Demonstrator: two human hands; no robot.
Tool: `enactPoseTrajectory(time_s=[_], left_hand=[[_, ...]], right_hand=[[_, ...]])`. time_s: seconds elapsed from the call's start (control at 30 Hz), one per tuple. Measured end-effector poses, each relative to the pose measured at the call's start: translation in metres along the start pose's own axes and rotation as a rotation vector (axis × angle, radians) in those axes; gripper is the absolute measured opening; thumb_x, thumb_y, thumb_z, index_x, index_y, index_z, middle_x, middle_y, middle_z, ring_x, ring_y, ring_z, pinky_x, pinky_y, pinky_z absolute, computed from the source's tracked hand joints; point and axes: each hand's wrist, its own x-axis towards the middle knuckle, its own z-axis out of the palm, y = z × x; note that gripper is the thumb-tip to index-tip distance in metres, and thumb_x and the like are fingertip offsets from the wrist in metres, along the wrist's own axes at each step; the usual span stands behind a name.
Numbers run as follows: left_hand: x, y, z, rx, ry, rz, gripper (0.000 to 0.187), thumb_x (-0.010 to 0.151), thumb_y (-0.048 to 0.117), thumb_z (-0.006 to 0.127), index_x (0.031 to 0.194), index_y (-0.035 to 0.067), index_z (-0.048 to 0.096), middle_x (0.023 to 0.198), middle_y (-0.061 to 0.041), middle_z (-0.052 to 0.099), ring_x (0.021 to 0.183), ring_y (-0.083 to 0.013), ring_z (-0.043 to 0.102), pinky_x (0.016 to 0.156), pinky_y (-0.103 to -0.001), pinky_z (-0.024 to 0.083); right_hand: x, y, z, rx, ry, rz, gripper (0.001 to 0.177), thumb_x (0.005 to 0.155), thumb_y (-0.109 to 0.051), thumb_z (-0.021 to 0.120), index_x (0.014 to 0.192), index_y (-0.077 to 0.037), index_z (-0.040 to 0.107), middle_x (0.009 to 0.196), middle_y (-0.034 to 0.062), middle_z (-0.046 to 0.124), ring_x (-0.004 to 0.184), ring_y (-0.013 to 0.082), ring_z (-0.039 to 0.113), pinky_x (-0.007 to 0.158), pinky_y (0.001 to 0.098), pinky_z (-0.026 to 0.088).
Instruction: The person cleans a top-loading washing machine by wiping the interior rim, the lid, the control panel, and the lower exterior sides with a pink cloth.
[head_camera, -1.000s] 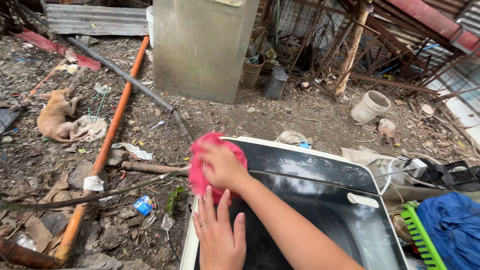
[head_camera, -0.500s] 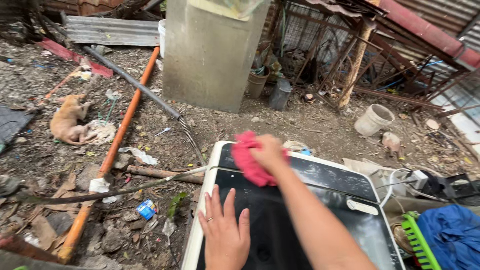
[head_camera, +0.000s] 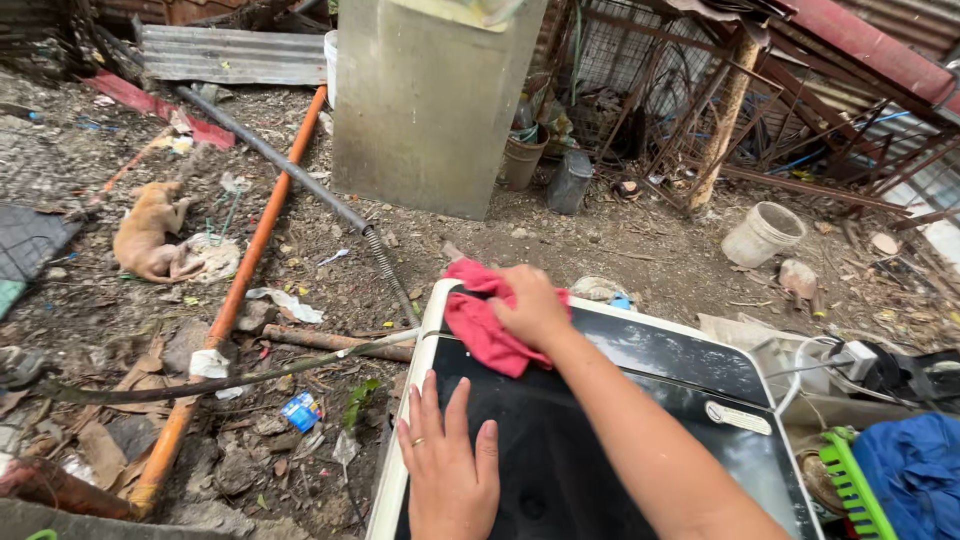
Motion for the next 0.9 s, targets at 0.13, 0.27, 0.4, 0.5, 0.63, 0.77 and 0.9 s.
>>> enactPoseTrajectory(time_s=[0.13,0.27,0.4,0.5,0.63,0.77,0.9], left_hand=[[-0.004,-0.002,0.0,0.001,-0.06,-0.029,0.057,0.098,0.041,0.05,0.146,0.01,0.047,0.161,-0.023,0.028,0.149,-0.0467,0.021,0.116,-0.063,0.014],[0.003,0.0,0.003,0.049,-0.089,-0.011,0.058,0.098,0.041,0.051,0.145,0.01,0.047,0.16,-0.024,0.027,0.148,-0.0468,0.02,0.114,-0.065,0.012],[0.001,-0.003,0.003,0.055,-0.074,-0.018,0.06,0.095,0.043,0.053,0.146,0.012,0.047,0.16,-0.023,0.027,0.147,-0.0462,0.02,0.115,-0.064,0.012],[-0.002,-0.007,0.005,-0.016,-0.01,0.015,0.06,0.096,0.042,0.053,0.147,0.012,0.046,0.162,-0.024,0.026,0.15,-0.0459,0.02,0.117,-0.063,0.013],[0.001,-0.004,0.005,0.009,-0.037,0.01,0.061,0.097,0.041,0.052,0.149,0.01,0.044,0.163,-0.024,0.023,0.151,-0.0474,0.015,0.117,-0.064,0.012],[0.001,-0.002,-0.003,-0.013,-0.016,0.019,0.062,0.097,0.042,0.051,0.15,0.011,0.043,0.163,-0.025,0.022,0.151,-0.0485,0.013,0.116,-0.064,0.011],[-0.001,-0.003,-0.005,-0.034,0.02,0.06,0.063,0.096,0.041,0.051,0.151,0.012,0.043,0.163,-0.024,0.024,0.151,-0.0495,0.013,0.116,-0.066,0.009]], right_hand=[[0.009,-0.009,0.001,-0.218,-0.164,0.423,0.032,0.086,-0.033,0.07,0.11,-0.011,0.071,0.113,0.0147,0.069,0.111,0.0374,0.062,0.1,0.0475,0.049],[0.013,-0.053,0.0,0.056,-0.127,0.201,0.059,0.079,-0.033,0.074,0.132,-0.008,0.062,0.124,0.0191,0.067,0.12,0.0392,0.059,0.106,0.0485,0.044],[-0.033,-0.093,-0.024,0.31,-0.282,0.023,0.083,0.086,-0.034,0.07,0.154,0.002,0.039,0.156,0.023,0.044,0.144,0.04,0.043,0.118,0.0475,0.033],[-0.046,-0.096,-0.034,0.313,-0.318,-0.083,0.074,0.089,-0.032,0.067,0.153,-0.001,0.044,0.165,0.0248,0.033,0.153,0.0413,0.033,0.124,0.048,0.03],[-0.02,-0.094,-0.029,0.059,-0.389,0.123,0.066,0.093,-0.039,0.069,0.148,-0.008,0.05,0.17,0.0231,0.024,0.145,0.0433,0.028,0.119,0.0542,0.023],[-0.019,-0.123,-0.018,0.016,-0.436,0.139,0.07,0.087,-0.039,0.068,0.151,-0.014,0.05,0.164,0.0161,0.033,0.148,0.0346,0.035,0.12,0.0611,0.015],[-0.093,-0.136,-0.056,0.226,-0.537,0.047,0.068,0.087,-0.033,0.067,0.15,-0.009,0.054,0.153,0.0133,0.05,0.151,0.0327,0.04,0.125,0.0613,0.016]])
